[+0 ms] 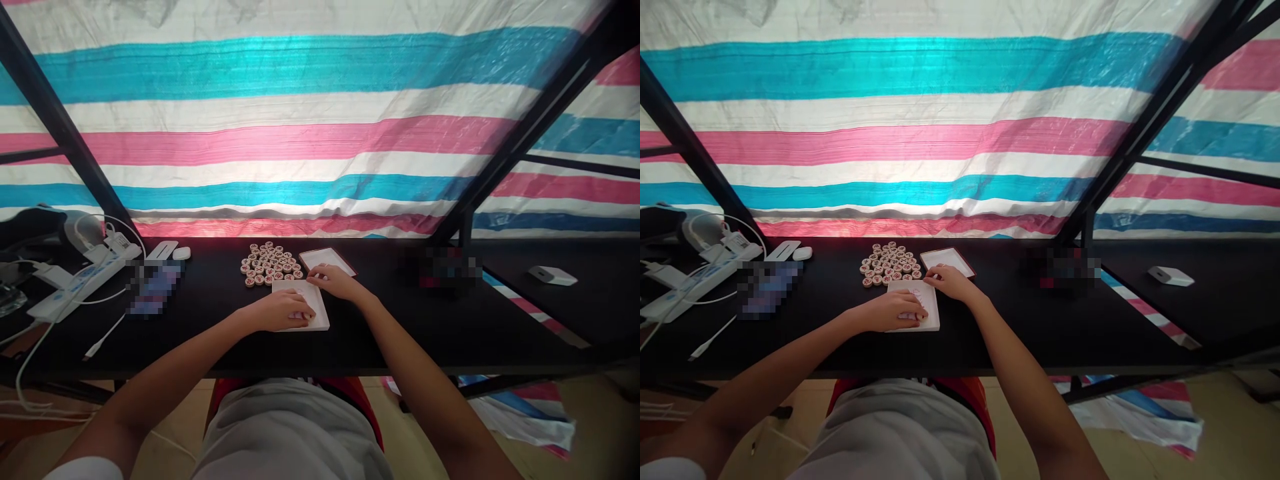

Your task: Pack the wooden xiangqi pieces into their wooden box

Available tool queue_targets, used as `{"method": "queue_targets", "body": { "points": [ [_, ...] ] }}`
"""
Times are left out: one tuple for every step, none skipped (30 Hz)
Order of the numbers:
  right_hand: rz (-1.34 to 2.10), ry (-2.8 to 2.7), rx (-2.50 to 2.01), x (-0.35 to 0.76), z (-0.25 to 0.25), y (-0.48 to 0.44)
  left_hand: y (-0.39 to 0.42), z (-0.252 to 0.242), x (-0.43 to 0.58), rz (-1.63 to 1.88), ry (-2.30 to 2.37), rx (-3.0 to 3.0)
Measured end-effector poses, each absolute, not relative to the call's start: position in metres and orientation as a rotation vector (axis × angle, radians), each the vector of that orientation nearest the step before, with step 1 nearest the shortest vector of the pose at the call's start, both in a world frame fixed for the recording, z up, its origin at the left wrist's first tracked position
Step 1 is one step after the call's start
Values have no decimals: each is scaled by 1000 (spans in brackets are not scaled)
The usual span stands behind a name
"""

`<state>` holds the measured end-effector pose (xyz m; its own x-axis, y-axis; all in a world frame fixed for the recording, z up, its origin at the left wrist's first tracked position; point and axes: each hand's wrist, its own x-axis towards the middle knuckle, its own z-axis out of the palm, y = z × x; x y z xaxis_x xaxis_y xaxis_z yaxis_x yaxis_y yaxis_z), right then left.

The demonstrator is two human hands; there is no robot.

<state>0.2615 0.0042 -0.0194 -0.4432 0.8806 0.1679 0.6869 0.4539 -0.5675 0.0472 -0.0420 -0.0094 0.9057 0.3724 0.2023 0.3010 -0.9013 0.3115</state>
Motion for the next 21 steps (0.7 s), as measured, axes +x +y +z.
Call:
{"method": "queue_targets", "body": {
  "points": [
    [586, -2264, -1318, 261, -20, 4, -41, -11, 48, 388, 513, 2785],
    [583, -2265, -1319, 261, -20, 4, -40, -12, 48, 398, 521, 2777],
    [582, -2267, -1318, 261, -20, 5, -40, -11, 48, 402, 527, 2771],
    [583, -2269, -1314, 261, -20, 5, -39, -8, 47, 404, 533, 2764],
    [587, -2271, -1310, 261, -20, 5, -39, -5, 44, 402, 543, 2755],
    [590, -2272, -1308, 261, -20, 5, -38, 0, 40, 401, 568, 2740],
    [591, -2271, -1310, 261, -20, 5, -36, 7, 35, 408, 616, 2718],
    [591, -2269, -1316, 262, -19, 5, -34, 13, 27, 408, 683, 2685],
    [591, -2269, -1323, 262, -19, 5, -31, 20, 19, 423, 795, 2637],
    [593, -2270, -1329, 262, -19, 5, -27, 26, 9, 432, 922, 2584],
    [596, -2271, -1335, 262, -19, 5, -23, 30, -1, 413, 1039, 2528],
    [601, -2271, -1338, 262, -19, 5, -18, 33, -10, 354, 1113, 2479],
    [607, -2272, -1340, 262, -19, 5, -14, 33, -18, 281, 1168, 2440],
    [612, -2272, -1340, 263, -19, 5, -9, 32, -24, 212, 1207, 2415],
    [614, -2271, -1343, 263, -19, 5, -6, 29, -28, 149, 1229, 2399],
    [614, -2269, -1345, 263, -19, 5, -3, 26, -30, 101, 1238, 2395],
    [613, -2269, -1347, 263, -19, 5, -1, 22, -29, 69, 1241, 2400],
    [613, -2269, -1347, 262, -19, 5, 0, 19, -28, 50, 1240, 2413],
    [612, -2270, -1347, 262, -18, 4, 0, 17, -25, 42, 1239, 2432],
    [612, -2271, -1348, 262, -18, 4, 0, 16, -23, 43, 1238, 2456],
    [613, -2271, -1347, 262, -17, 4, -1, 16, -21, 49, 1239, 2483]
  ]
}}
